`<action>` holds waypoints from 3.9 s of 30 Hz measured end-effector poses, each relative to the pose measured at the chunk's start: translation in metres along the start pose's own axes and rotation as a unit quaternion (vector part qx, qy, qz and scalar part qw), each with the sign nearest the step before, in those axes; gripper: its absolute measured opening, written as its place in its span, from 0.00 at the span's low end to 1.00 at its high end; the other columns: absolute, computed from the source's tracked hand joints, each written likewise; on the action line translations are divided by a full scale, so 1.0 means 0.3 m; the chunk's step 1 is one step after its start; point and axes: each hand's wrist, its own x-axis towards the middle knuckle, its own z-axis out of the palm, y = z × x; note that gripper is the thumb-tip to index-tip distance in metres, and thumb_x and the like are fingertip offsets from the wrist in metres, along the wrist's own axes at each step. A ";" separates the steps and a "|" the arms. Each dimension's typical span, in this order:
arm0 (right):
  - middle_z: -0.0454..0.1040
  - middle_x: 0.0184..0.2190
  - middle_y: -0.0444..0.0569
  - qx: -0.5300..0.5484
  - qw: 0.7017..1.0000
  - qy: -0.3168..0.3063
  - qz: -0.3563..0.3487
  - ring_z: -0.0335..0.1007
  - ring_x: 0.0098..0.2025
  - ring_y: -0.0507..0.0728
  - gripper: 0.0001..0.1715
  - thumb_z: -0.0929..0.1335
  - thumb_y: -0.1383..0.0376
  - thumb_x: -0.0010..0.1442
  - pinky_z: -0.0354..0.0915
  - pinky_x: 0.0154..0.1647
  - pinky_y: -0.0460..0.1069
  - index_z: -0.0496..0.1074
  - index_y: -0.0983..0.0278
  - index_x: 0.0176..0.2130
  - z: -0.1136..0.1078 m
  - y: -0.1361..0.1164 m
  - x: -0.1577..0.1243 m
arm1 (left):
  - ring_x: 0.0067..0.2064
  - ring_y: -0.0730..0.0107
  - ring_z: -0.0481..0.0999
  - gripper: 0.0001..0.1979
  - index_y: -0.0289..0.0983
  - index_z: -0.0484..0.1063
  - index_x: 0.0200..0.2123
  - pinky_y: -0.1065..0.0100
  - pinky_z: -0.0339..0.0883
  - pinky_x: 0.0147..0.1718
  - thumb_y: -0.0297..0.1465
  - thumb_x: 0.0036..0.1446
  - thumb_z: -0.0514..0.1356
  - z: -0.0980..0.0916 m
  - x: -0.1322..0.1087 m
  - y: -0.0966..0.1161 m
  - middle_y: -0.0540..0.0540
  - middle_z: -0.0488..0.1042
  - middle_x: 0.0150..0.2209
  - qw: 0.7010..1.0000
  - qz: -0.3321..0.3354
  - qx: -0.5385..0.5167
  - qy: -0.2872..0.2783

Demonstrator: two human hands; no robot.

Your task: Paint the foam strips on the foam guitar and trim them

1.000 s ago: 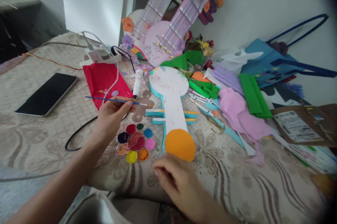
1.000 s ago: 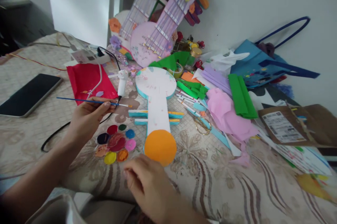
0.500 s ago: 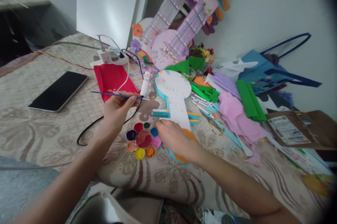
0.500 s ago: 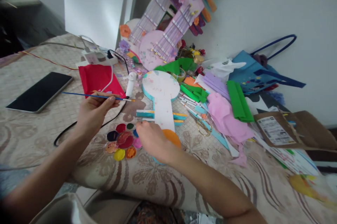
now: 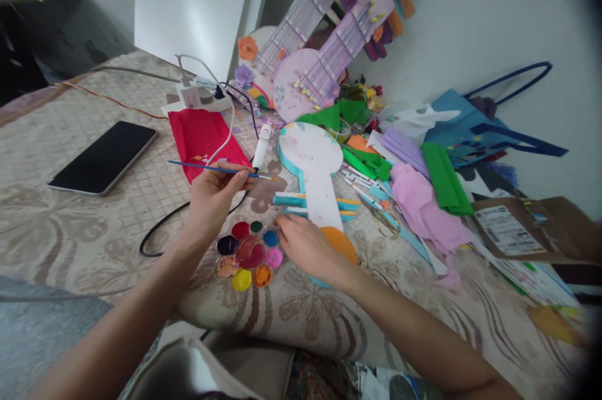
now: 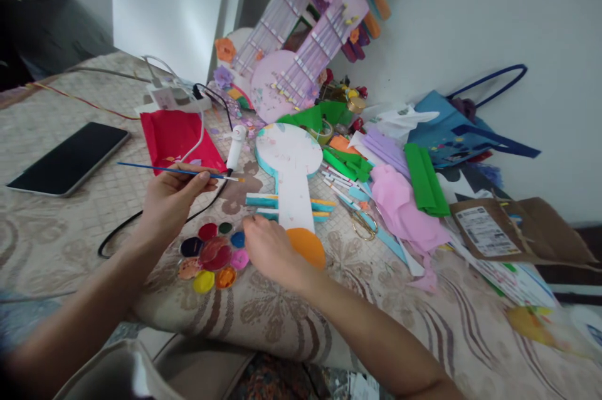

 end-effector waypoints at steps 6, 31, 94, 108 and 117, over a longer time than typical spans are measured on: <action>0.75 0.39 0.55 0.033 0.999 0.005 0.011 0.71 0.43 0.58 0.13 0.59 0.72 0.61 0.61 0.41 0.50 0.68 0.66 0.42 0.010 0.005 0.031 | 0.30 0.72 0.77 0.07 0.35 0.76 0.31 0.69 0.72 0.36 0.31 0.48 0.66 -0.008 -0.003 -0.002 0.49 0.77 0.28 1.000 0.000 -0.002 -0.001; 0.65 0.16 0.38 0.370 0.923 -0.099 0.032 0.65 0.16 0.49 0.05 0.62 0.69 0.57 0.60 0.14 0.41 0.62 0.63 0.29 -0.001 0.042 0.043 | 0.29 0.71 0.77 0.02 0.38 0.76 0.29 0.68 0.74 0.35 0.29 0.49 0.66 -0.013 0.018 0.014 0.49 0.77 0.28 0.999 0.028 -0.009 0.021; 0.71 0.17 0.40 0.683 0.640 0.269 0.228 0.68 0.19 0.50 0.17 0.76 0.58 0.44 0.64 0.16 0.42 0.72 0.63 0.33 -0.034 0.640 -0.259 | 0.30 0.74 0.78 0.12 0.37 0.74 0.33 0.75 0.71 0.33 0.34 0.45 0.70 0.130 -0.063 -0.092 0.50 0.80 0.28 0.990 -0.137 0.044 0.003; 0.71 0.19 0.41 0.693 0.632 0.268 0.219 0.67 0.20 0.49 0.12 0.75 0.59 0.49 0.64 0.17 0.42 0.74 0.63 0.33 -0.003 0.669 -0.286 | 0.31 0.74 0.76 0.10 0.37 0.76 0.32 0.74 0.68 0.32 0.34 0.47 0.69 0.126 -0.061 -0.115 0.50 0.78 0.28 0.985 -0.157 0.069 -0.020; 0.71 0.19 0.41 0.688 0.638 0.264 0.222 0.67 0.20 0.49 0.12 0.74 0.60 0.50 0.63 0.17 0.42 0.73 0.62 0.33 -0.005 0.669 -0.287 | 0.26 0.76 0.69 0.08 0.38 0.76 0.31 0.75 0.62 0.26 0.34 0.48 0.68 0.143 -0.056 -0.099 0.52 0.75 0.25 0.984 -0.147 0.102 -0.019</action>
